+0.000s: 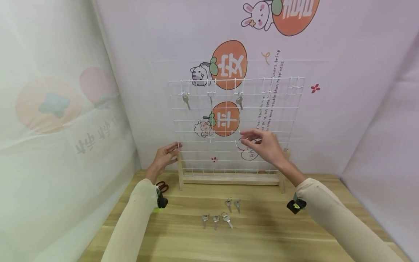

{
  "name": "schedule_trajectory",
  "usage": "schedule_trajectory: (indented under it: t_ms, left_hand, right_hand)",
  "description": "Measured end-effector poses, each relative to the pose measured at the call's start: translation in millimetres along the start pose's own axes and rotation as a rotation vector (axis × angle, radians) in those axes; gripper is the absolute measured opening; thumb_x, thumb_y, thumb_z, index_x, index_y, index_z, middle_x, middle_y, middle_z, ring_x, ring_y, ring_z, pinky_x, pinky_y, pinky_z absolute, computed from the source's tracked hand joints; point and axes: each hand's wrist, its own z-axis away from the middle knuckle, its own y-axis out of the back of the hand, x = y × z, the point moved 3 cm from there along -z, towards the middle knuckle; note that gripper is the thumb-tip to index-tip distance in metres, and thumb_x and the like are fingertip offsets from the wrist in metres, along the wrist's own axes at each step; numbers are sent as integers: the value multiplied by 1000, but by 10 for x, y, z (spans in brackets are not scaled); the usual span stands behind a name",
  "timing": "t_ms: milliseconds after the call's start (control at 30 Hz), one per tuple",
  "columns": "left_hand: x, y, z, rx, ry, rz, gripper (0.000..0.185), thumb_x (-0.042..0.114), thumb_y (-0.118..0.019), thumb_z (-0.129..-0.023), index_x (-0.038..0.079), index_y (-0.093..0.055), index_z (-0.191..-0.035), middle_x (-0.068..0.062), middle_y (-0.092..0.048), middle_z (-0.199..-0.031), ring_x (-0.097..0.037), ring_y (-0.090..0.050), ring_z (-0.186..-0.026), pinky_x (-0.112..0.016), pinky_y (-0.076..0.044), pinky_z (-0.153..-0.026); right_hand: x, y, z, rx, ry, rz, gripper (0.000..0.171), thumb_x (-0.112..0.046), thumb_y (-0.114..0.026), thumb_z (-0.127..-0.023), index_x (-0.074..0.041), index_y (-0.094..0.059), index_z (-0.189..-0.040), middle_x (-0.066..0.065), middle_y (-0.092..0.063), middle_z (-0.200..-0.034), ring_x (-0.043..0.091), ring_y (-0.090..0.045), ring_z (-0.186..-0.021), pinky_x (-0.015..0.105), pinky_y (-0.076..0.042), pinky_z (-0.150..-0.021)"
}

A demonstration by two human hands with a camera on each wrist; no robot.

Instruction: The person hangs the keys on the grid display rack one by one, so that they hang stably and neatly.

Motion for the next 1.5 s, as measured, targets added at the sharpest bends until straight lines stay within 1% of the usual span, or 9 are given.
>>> schedule_trajectory:
  t_ms: [100,267,467,600,700,933,1100,1333,1500]
  left_hand:
    - [3,-14,-21,-8,-7,-5,48,12,-55,-109,12,-48,-157,-8,-50,-158,-29,-43,-147,-53,-45,-113]
    - [-7,-34,-59,-11,-13,-10,48,12,-56,-109,12,-48,-157,-8,-49,-158,-29,-43,-148,-54,-46,-113]
    - [-26,2,-46,-19,-13,-12,50,10,-54,-110,12,-44,-159,-8,-43,-162,-31,-42,-148,-55,-46,-112]
    - [-13,3,-37,-13,-11,-28,51,11,-54,-110,12,-42,-160,-11,-44,-162,-32,-44,-146,-52,-49,-110]
    - [-11,-9,-42,-7,-7,-36,51,10,-54,-110,12,-43,-159,-11,-44,-161,-33,-45,-146,-52,-49,-109]
    - [-29,3,-43,-8,8,-45,52,11,-55,-110,13,-43,-160,-11,-42,-162,-33,-45,-146,-52,-48,-110]
    - [-24,26,-34,-17,-2,-34,51,11,-54,-110,12,-43,-160,-12,-41,-163,-34,-43,-147,-54,-46,-112]
    - [-22,4,-27,-12,6,-32,50,10,-54,-109,12,-44,-159,-11,-42,-163,-33,-43,-147,-53,-47,-111]
    - [-22,-3,-28,0,8,-40,50,10,-55,-109,12,-46,-158,-10,-43,-162,-32,-45,-146,-51,-49,-110]
  right_hand:
    - [58,-45,58,-18,-1,14,27,-11,-78,-95,-4,-75,-121,9,-79,-104,23,-74,-88,26,-63,-73]
    - [162,-174,171,-69,0,27,24,-11,-79,-94,-7,-77,-117,6,-79,-102,20,-74,-86,30,-63,-72]
    - [365,-454,388,-127,30,9,20,-9,-80,-93,-7,-78,-113,9,-78,-104,17,-72,-83,31,-63,-72]
    - [517,-632,554,-142,61,3,17,-6,-81,-90,-5,-78,-107,10,-78,-98,18,-73,-81,30,-63,-70]
    - [638,-757,679,-163,44,-6,17,-5,-82,-90,-3,-78,-106,9,-78,-95,19,-73,-79,32,-63,-70]
    - [913,-1024,942,-229,-47,-41,16,-4,-80,-91,-1,-78,-107,7,-77,-94,19,-72,-82,32,-62,-73]
    - [1064,-1187,1073,-243,-77,-18,13,-6,-80,-91,-5,-79,-104,4,-77,-93,16,-70,-80,24,-59,-69]
    - [1160,-1421,1205,-288,-36,-68,14,4,-78,-89,5,-76,-103,14,-77,-94,22,-71,-80,26,-61,-70]
    - [1168,-1543,1243,-312,-80,-42,15,2,-79,-89,2,-77,-104,12,-77,-96,23,-72,-82,22,-59,-71]
